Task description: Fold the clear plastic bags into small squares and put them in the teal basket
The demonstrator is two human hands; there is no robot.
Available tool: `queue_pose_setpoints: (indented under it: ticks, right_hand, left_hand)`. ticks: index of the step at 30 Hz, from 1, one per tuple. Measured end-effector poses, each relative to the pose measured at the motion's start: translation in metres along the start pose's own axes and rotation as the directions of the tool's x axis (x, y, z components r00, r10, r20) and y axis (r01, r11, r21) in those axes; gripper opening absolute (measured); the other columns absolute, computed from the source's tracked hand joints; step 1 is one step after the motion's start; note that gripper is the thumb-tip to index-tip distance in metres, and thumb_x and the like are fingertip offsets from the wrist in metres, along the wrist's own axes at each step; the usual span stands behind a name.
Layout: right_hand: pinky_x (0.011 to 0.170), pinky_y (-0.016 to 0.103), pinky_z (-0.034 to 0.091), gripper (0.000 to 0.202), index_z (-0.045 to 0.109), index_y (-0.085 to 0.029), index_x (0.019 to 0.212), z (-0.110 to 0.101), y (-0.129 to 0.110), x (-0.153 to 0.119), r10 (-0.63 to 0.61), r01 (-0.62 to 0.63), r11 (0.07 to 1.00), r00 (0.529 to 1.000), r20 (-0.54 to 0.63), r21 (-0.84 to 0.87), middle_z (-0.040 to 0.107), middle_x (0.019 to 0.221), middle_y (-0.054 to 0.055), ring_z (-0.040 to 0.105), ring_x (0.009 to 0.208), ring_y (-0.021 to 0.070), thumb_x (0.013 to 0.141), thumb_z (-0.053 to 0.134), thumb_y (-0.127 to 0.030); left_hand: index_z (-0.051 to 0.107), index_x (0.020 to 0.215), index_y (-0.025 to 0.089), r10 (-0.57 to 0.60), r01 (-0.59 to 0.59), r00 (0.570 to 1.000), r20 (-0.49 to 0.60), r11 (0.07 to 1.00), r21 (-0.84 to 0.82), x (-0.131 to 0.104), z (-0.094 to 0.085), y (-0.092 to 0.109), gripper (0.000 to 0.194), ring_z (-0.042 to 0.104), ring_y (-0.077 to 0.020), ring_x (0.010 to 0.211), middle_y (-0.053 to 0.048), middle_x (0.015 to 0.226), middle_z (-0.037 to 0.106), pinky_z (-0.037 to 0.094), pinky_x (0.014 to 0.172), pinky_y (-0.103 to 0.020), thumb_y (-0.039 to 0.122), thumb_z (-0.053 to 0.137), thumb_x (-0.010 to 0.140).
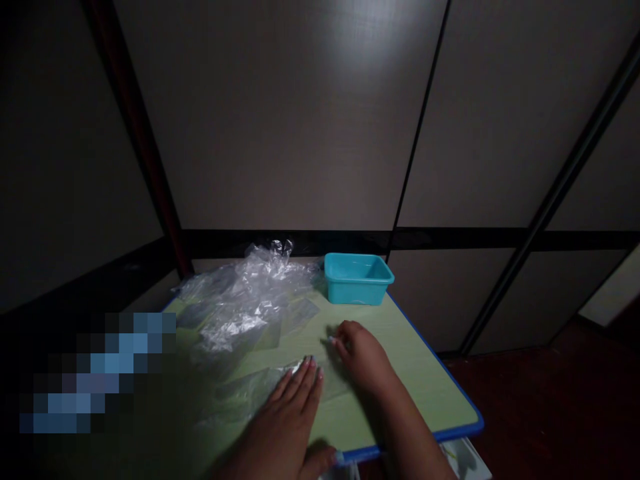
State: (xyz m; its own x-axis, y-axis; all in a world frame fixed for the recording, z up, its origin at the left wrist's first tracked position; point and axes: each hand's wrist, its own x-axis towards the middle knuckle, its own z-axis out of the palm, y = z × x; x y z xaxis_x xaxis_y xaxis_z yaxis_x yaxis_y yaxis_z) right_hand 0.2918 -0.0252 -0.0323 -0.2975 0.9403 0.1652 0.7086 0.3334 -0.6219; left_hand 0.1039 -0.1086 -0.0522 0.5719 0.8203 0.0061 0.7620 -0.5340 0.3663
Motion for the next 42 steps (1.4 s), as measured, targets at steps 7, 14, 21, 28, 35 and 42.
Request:
queue_pose_setpoints:
  ticks: [7,14,21,28,35,42]
  right_hand:
    - [0.110,0.058,0.013,0.049,0.040,-0.027,0.139,0.025,-0.028,-0.060,-0.163,0.145,0.965,0.985,-0.066,-0.218,0.037,0.147,0.009,0.031,0.135,0.0288,0.092,0.042,-0.035]
    - [0.110,0.059,0.012,0.058,0.023,-0.022,0.146,0.034,-0.034,-0.059,-0.121,0.190,0.911,0.972,0.202,-0.366,0.021,0.151,0.008,0.020,0.139,0.0275,0.095,0.027,-0.049]
    - [0.110,0.059,0.011,0.060,0.022,-0.022,0.146,0.035,-0.039,-0.059,-0.101,0.177,0.903,0.973,0.206,-0.391,0.016,0.151,0.007,0.016,0.139,0.0267,0.095,0.022,-0.054]
    - [0.109,0.059,0.014,0.060,0.016,-0.027,0.146,0.030,-0.038,-0.060,-0.092,0.175,0.902,0.972,0.218,-0.396,0.015,0.152,0.006,0.016,0.139,0.0272,0.094,0.026,-0.055]
    - [0.108,0.059,0.013,0.055,0.021,-0.029,0.145,0.014,-0.027,-0.068,-0.051,0.162,0.886,0.965,0.256,-0.434,0.016,0.152,0.005,0.016,0.139,0.0262,0.096,0.024,-0.053]
    - [0.108,0.061,0.012,0.056,0.016,-0.032,0.146,0.011,-0.022,-0.074,-0.036,0.144,0.878,0.971,0.237,-0.456,0.013,0.153,0.003,0.014,0.140,0.0259,0.095,0.023,-0.055]
  left_hand:
    - [0.019,0.147,0.007,-0.093,0.099,0.980,-0.176,0.995,0.026,-0.008,-0.001,0.001,0.110,-0.001,-0.0343,0.140,-0.014,0.151,0.001,0.001,0.113,-0.054,0.076,0.053,0.068]
    - [0.017,0.147,0.006,-0.092,0.093,0.984,-0.154,0.996,-0.003,-0.009,0.004,-0.001,0.126,0.005,-0.0350,0.140,-0.016,0.152,0.005,0.010,0.114,-0.052,0.088,0.049,0.056]
    - [0.019,0.147,0.015,-0.087,0.086,0.989,-0.121,0.996,-0.017,-0.016,0.002,-0.003,0.105,0.008,-0.0309,0.141,-0.011,0.152,0.006,0.011,0.114,-0.047,0.078,0.052,0.069]
    - [0.019,0.147,0.016,-0.094,0.095,0.988,-0.126,0.995,-0.001,-0.025,-0.004,0.003,0.093,0.003,-0.0306,0.141,-0.009,0.152,0.005,0.004,0.114,-0.053,0.072,0.045,0.078]
    - [0.017,0.146,0.009,-0.061,0.057,0.994,-0.095,0.997,-0.053,-0.007,0.000,0.024,0.094,0.004,-0.0291,0.141,-0.012,0.152,0.005,0.007,0.115,-0.048,0.076,0.032,0.082]
    - [0.016,0.147,0.011,-0.099,0.093,0.983,-0.152,0.995,-0.049,-0.005,0.007,0.027,0.091,0.001,-0.0301,0.140,-0.012,0.152,0.003,0.010,0.115,-0.047,0.075,0.026,0.084]
